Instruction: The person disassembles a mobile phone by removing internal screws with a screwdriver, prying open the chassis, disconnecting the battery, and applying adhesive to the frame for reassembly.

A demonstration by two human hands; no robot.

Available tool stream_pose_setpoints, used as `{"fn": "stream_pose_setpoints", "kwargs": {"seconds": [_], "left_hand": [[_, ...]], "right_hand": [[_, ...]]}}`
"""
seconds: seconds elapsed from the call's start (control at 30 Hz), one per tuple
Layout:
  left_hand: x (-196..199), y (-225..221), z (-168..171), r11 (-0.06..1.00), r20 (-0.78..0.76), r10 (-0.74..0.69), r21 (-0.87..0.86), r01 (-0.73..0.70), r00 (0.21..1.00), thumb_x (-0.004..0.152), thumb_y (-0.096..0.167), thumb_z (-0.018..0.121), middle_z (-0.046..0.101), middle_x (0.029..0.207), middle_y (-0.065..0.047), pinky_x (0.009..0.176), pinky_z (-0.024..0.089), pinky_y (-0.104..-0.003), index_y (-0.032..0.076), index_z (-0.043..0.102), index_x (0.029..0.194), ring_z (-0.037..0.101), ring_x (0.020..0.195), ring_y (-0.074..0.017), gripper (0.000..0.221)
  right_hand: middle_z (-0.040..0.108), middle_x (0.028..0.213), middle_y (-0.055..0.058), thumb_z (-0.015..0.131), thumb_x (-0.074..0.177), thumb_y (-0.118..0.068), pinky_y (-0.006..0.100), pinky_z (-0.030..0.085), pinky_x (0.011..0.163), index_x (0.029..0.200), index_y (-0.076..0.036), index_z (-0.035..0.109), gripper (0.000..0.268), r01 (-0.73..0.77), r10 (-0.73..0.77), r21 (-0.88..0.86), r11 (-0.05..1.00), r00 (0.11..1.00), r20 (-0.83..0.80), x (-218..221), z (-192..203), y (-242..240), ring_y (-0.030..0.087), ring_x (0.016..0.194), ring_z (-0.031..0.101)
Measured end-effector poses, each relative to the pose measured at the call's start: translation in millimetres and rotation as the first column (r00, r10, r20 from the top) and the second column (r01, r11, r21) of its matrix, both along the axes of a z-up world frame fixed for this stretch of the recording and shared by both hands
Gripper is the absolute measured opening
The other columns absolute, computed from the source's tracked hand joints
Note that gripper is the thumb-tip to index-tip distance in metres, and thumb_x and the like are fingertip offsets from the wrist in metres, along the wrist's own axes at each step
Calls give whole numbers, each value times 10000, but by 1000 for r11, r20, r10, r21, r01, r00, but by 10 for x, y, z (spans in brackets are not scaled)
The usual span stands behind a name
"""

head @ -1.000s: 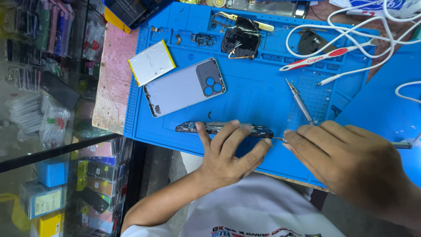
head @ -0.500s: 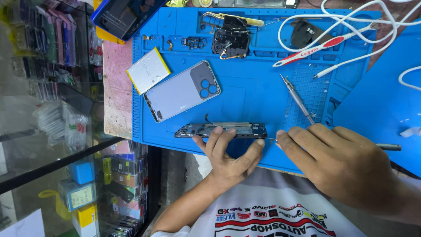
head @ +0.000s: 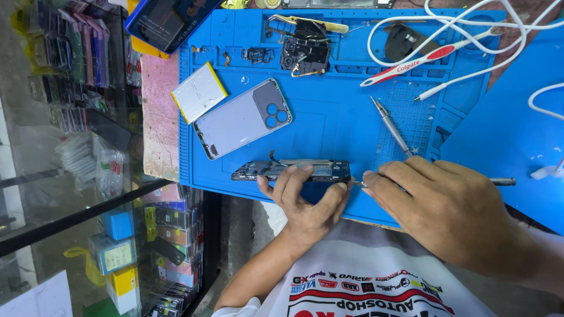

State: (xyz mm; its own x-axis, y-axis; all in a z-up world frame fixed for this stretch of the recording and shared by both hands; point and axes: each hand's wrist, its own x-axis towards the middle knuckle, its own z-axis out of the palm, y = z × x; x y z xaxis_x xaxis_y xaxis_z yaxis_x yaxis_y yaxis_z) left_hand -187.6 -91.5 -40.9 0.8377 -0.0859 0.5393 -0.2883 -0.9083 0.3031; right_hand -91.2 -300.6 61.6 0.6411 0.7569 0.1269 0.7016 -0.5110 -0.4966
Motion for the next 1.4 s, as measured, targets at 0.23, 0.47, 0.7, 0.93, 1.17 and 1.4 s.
{"fn": "stream_pose_setpoints", "kwargs": {"seconds": [0.23,0.47,0.7,0.93,1.17,1.4], "left_hand": [[44,-34,46,1000,-28,21,-7,-21,999,826,261,960,465,1319,-126,1263,25,-580,323,640,997,439,1319,-334,368],[89,-28,33,1000,-17,6,-5,-6,1000,826,270,967,452,1352,-131,1261,-2,-607,300,592,990,430,1327,-352,410],[73,-22,9,1000,-15,14,4,-13,1000,830,235,946,463,1380,-118,1274,-20,-605,300,582,980,436,1342,-345,399],[54,-16,-11,1000,-22,10,1,-9,1000,836,239,931,458,1393,-128,1266,-27,-604,306,593,976,418,1345,-347,371],[55,-15,-20,1000,-16,11,7,-11,1000,848,255,932,464,1403,-121,1270,-29,-602,304,586,970,415,1349,-341,370],[60,-35,-17,1000,-6,18,23,-18,1000,838,255,931,482,1387,-117,1267,-40,-596,296,566,947,430,1343,-329,384]], "right_hand": [[689,993,111,655,746,-180,353,545,619,1063,-14,725,365,104,-105,17,994,994,39,-164,-127,-27,234,749,698],[687,981,94,782,842,-168,346,532,580,1032,-33,738,237,295,-286,204,933,956,-71,-335,-226,20,219,697,688],[688,955,74,799,843,-183,338,534,578,1064,-67,760,253,333,-321,211,919,943,-89,-354,-315,81,200,685,685],[696,943,63,798,840,-190,330,527,563,1061,-79,768,249,335,-323,182,924,942,-94,-333,-317,117,199,672,682],[700,919,38,774,873,-207,330,538,568,1013,-85,769,185,329,-305,178,928,941,-150,-276,-284,114,196,665,685],[711,895,12,729,890,-239,333,545,545,959,-83,767,175,337,-279,162,928,912,-300,-213,-276,106,212,664,697]]}}
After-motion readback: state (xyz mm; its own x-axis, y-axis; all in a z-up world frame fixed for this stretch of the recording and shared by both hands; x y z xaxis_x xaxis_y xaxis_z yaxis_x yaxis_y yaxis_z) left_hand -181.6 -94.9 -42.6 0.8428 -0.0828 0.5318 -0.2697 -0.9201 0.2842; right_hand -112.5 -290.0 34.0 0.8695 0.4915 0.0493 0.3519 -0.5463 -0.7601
